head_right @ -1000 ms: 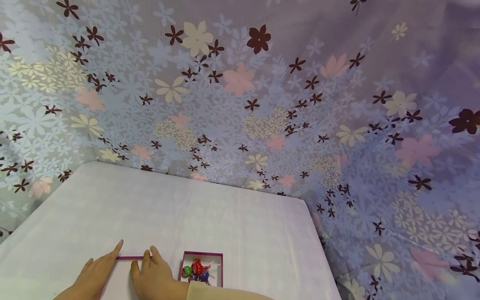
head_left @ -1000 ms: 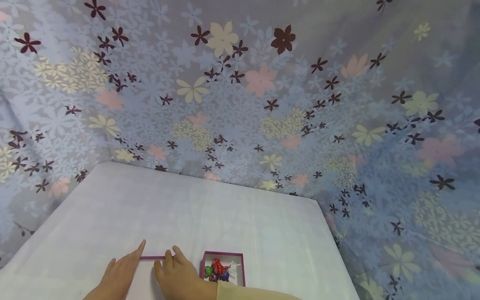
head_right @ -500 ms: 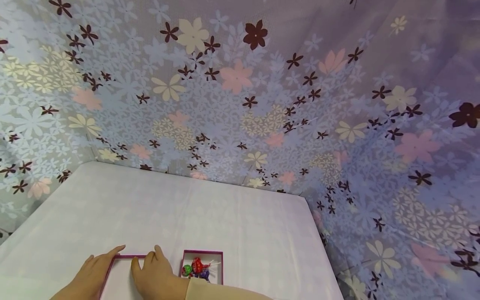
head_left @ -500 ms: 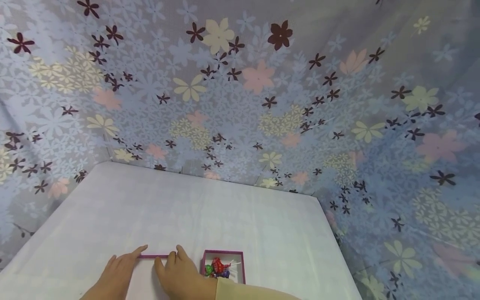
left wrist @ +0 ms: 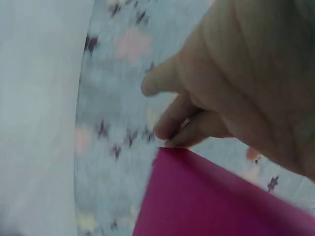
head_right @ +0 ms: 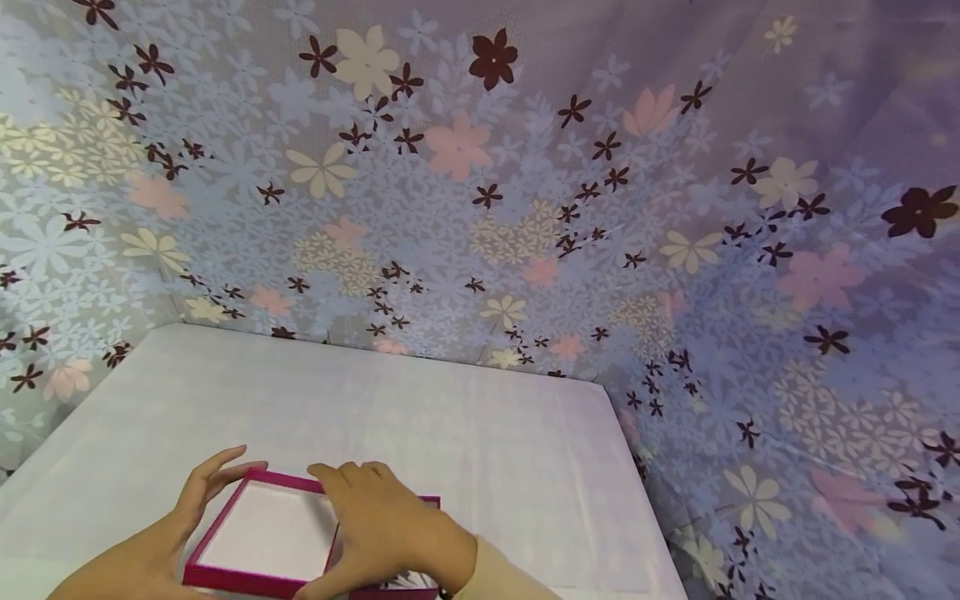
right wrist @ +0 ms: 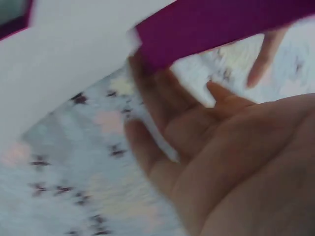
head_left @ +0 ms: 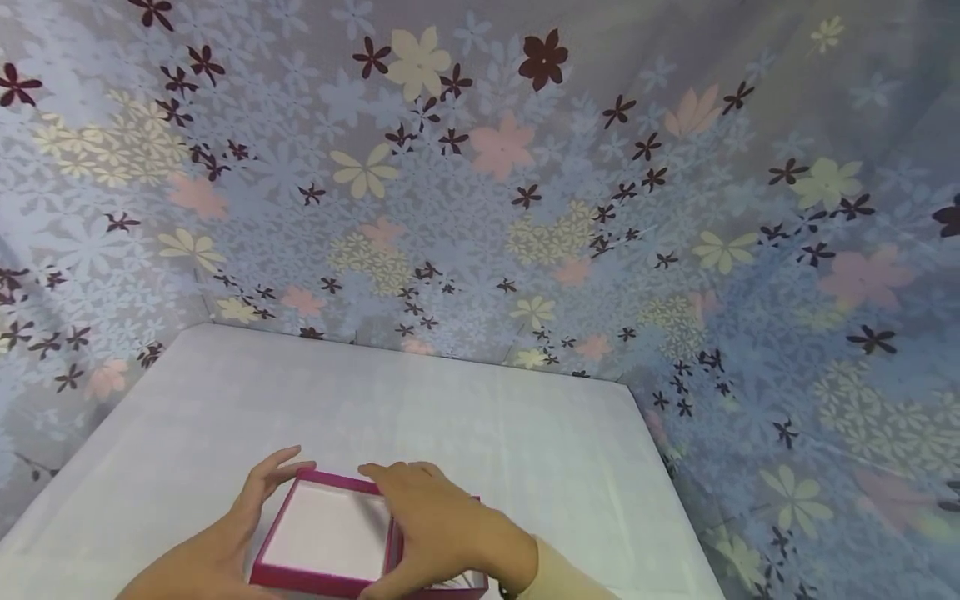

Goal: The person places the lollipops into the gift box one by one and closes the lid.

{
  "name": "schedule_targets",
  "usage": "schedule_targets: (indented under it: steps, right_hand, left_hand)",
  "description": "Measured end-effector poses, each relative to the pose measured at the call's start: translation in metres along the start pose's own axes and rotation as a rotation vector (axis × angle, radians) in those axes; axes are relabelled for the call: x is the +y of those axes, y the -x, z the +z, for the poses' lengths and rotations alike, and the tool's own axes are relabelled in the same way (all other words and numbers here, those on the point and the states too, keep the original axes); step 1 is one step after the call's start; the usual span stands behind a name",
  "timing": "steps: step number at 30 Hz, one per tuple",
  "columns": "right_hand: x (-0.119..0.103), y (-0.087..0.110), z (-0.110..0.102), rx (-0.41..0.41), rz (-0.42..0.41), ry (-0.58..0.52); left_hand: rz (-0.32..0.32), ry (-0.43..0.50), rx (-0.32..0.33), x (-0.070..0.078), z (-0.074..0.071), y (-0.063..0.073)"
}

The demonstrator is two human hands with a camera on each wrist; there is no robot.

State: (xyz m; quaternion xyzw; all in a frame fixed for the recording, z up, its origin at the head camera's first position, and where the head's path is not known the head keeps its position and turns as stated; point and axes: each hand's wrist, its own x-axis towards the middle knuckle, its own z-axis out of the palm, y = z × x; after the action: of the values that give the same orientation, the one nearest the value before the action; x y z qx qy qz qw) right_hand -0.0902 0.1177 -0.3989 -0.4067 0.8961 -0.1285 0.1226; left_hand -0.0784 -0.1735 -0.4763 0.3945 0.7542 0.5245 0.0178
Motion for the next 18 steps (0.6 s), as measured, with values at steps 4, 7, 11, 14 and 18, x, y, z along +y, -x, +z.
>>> schedule_targets:
  steps: [4,7,11,14,18]
  right_hand:
    - [0.033,0.029,-0.012,-0.153,0.038,-0.592]
    - [0.05,0.048,-0.017,-0.2,0.041,-0.772]
    - [0.066,0.071,-0.02,-0.221,-0.012,-0.927]
    - [0.074,0.084,-0.018,-0.254,-0.02,-1.031]
    - [0.08,0.094,-0.013,-0.27,0.019,-1.112]
  left_hand:
    - [-0.035,-0.003,-0.006,0.009,0.021,-0.019]
    - [0.089,-0.232,0.084,0.007,0.043,-0.034]
    - [0.344,-0.435,0.199,0.004,0.064,-0.057]
    - [0.572,-0.487,0.277,0.005,0.072,-0.073]
    - [0.71,-0.573,0.304,0.015,0.077,-0.083]
